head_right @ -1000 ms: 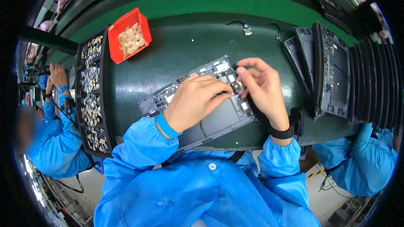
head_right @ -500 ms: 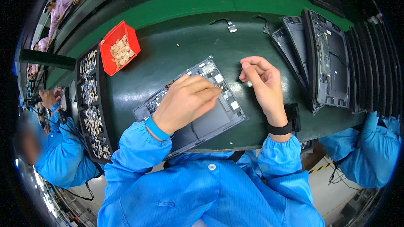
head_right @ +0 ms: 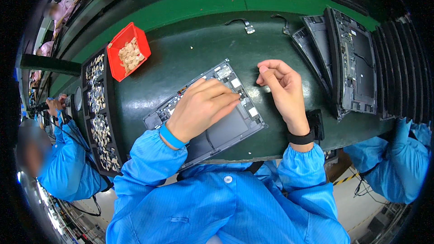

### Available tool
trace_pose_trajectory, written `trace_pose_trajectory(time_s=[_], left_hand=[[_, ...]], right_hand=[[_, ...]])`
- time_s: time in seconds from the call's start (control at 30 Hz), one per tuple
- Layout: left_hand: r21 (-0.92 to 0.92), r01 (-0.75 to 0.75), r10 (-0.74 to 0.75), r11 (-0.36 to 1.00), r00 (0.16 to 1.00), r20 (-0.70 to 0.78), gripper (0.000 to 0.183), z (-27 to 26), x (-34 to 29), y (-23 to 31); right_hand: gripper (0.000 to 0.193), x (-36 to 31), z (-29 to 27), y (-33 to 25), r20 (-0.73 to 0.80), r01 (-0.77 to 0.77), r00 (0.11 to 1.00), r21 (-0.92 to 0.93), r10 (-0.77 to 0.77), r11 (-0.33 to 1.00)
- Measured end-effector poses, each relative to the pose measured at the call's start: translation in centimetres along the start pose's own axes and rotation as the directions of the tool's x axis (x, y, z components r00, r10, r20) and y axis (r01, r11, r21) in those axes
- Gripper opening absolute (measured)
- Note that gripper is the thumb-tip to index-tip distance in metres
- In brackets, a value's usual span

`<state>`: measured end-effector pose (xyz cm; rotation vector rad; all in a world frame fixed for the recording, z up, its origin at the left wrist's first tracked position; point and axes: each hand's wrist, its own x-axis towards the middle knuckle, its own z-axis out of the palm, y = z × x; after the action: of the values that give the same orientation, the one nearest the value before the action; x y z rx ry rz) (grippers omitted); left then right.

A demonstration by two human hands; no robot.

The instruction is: Assembling internal hardware components and cables of tablet devices on a production line.

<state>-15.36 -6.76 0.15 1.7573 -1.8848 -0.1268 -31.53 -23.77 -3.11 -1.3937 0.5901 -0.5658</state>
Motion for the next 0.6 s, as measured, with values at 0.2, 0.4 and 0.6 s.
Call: trace_pose_trajectory(time_s=[0.2, 0.4, 0.6], left_hand=[[0.006, -0.006, 0.006, 1.0, 1.0, -0.011, 0.016, 0.16, 0.02, 0.03], [-0.026, 0.001, -0.003, 1.0, 0.999, -0.054, 0.018, 0.64, -0.12, -0.09], [-0.018, 0.053, -0.055, 0.998, 0.99, -0.133, 0.017, 0.65, 0.17, 0.38]], right_hand=[[0.019, -0.12, 0.23, 0.06, -0.001, -0.007, 1.0, -0.008, 0.007, 1.0], [0.019, -0.24, 0.37, -0.01, -0.001, -0.002, 1.0, -0.01, 0.002, 1.0], [0.019, -0.11, 0.26, 0.09, -0.005, 0.009, 1.0, -0.019, -0.009, 1.0]])
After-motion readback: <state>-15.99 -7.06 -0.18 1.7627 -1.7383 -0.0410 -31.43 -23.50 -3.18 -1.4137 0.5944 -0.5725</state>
